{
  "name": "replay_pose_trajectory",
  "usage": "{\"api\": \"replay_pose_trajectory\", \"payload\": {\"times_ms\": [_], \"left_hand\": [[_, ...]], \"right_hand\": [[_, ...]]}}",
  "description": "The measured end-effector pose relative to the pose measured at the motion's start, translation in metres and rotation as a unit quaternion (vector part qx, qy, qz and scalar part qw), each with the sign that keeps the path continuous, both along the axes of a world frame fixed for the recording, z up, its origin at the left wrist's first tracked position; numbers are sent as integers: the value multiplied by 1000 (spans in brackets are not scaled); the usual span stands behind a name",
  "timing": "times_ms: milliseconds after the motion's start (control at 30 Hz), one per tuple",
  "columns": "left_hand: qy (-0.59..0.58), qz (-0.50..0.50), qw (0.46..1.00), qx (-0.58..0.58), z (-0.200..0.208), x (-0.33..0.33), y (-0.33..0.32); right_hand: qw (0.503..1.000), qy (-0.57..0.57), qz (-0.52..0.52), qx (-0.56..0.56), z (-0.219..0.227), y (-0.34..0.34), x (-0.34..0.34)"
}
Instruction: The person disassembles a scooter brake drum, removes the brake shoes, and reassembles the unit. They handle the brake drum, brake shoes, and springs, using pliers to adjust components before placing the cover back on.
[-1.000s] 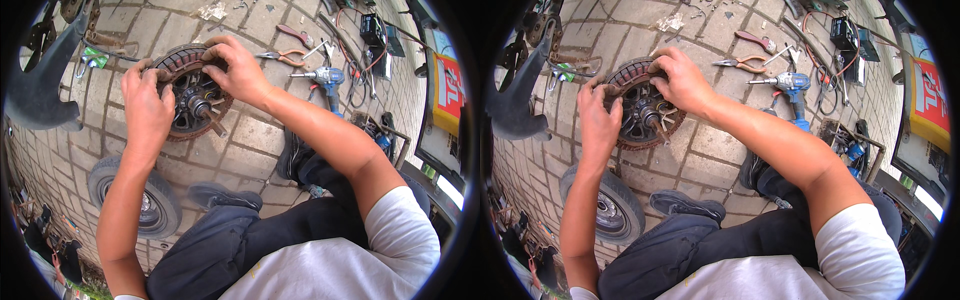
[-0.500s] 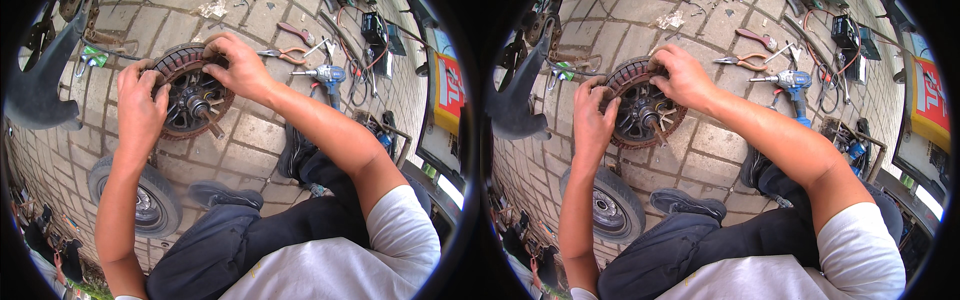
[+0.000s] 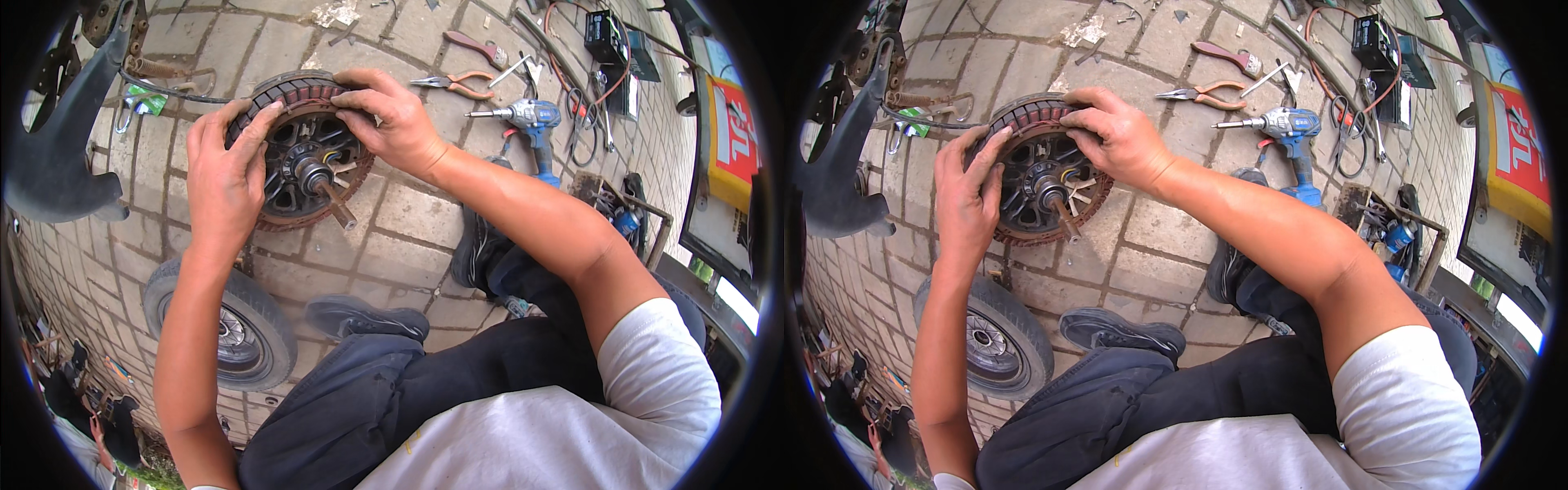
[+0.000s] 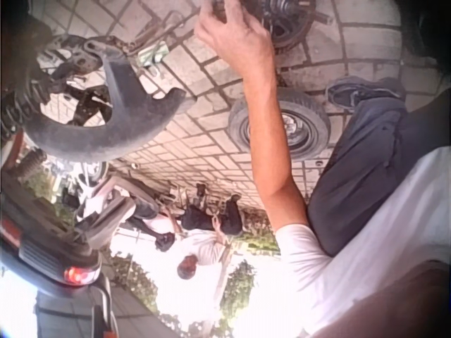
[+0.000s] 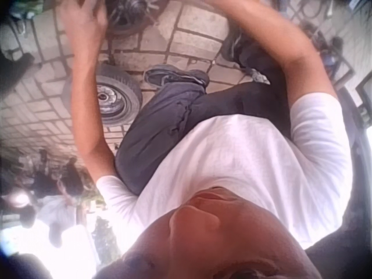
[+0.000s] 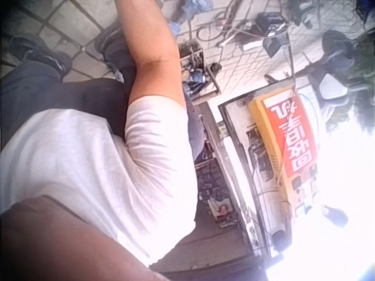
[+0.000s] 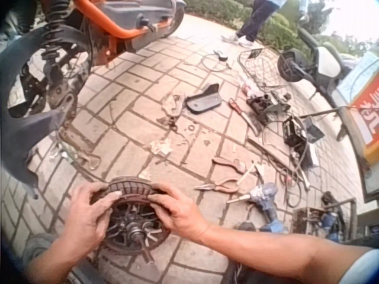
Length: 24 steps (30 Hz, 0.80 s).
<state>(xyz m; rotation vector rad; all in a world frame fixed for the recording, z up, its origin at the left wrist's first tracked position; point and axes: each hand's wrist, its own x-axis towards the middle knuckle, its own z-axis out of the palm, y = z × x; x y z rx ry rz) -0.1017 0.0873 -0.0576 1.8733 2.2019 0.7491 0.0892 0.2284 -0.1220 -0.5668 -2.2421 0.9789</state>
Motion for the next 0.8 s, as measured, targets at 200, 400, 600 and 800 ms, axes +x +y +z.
{"api": "replay_pose_trajectory", "payload": {"times_ms": [200,400,600,800], "left_hand": [[42,-11,999,-13,-1,0,1],[29,-14,999,-14,-4,2,4],[-121,59,989,55,6,-17,-16],[-254,247,935,-30,-13,4,-83]], "right_hand": [[999,10,30,22,0,2,-2],[998,-2,43,47,0,7,-3],[1000,-4,23,-3,-2,12,5],[996,-69,49,-35,8,21,-2]]}}
